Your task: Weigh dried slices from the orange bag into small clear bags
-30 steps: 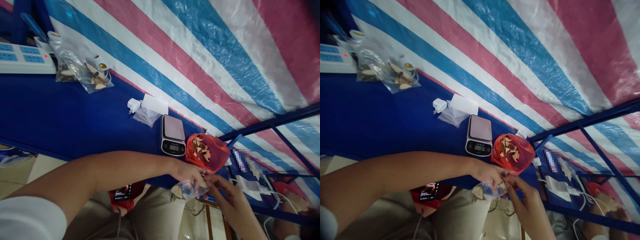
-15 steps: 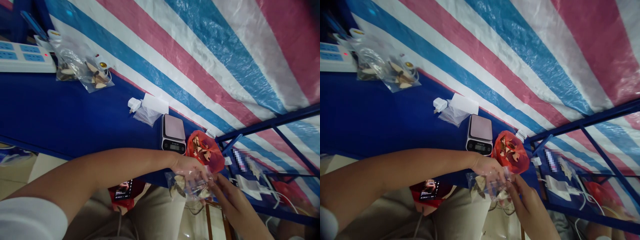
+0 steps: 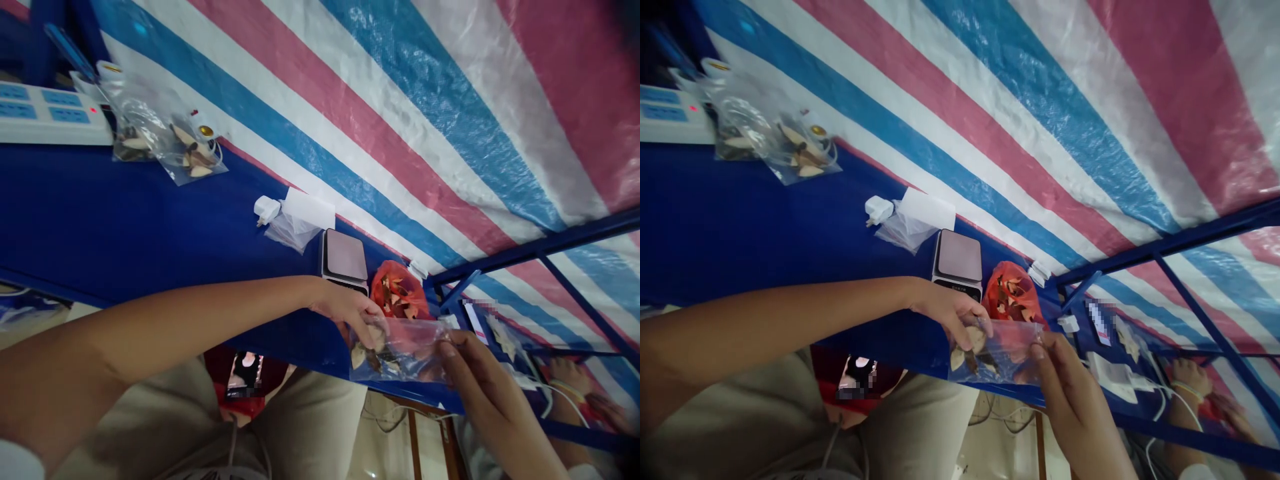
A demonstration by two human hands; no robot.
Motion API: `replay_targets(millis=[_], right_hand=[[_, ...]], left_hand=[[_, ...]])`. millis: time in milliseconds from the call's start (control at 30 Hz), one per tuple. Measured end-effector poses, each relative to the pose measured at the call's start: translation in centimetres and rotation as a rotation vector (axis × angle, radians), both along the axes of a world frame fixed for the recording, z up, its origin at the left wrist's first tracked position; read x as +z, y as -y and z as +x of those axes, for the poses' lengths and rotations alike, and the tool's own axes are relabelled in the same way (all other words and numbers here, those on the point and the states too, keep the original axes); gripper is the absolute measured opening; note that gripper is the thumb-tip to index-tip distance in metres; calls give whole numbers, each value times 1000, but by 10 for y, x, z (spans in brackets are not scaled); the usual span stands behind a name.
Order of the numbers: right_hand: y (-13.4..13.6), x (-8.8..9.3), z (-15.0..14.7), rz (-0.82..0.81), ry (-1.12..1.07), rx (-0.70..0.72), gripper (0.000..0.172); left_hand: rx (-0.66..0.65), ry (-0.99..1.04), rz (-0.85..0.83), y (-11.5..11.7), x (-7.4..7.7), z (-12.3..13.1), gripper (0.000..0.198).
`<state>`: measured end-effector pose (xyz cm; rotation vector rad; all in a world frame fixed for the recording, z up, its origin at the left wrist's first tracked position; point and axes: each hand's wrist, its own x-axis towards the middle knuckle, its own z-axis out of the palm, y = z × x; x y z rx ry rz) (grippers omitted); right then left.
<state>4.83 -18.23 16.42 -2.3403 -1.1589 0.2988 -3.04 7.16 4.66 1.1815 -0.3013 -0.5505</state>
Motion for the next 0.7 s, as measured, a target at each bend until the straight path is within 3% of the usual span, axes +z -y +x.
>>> replay_targets(millis=[200,300,400,467,567,700], right_hand=[[-20,1,-10,176,6,-127,31],[-47,-7,-7,354,-81,-243,33],[-92,-32,1,566,-132,-376,33],[-120,-56,6,651,-294,-449,28],[-139,-90,10,652,-555,-539,34],[-119,-115,9,848,-581,-610,48]], left_hand=[[295,34,45,-9,12,-8,57],[589,115,181,-29,23,-7,58],[1030,184,326,-54,28,-5,58],[1241,206,457,-69,26,-5,51],[1344,184,640,-85,21,-9,37],[1417,251,732,-91,17,-14,25]])
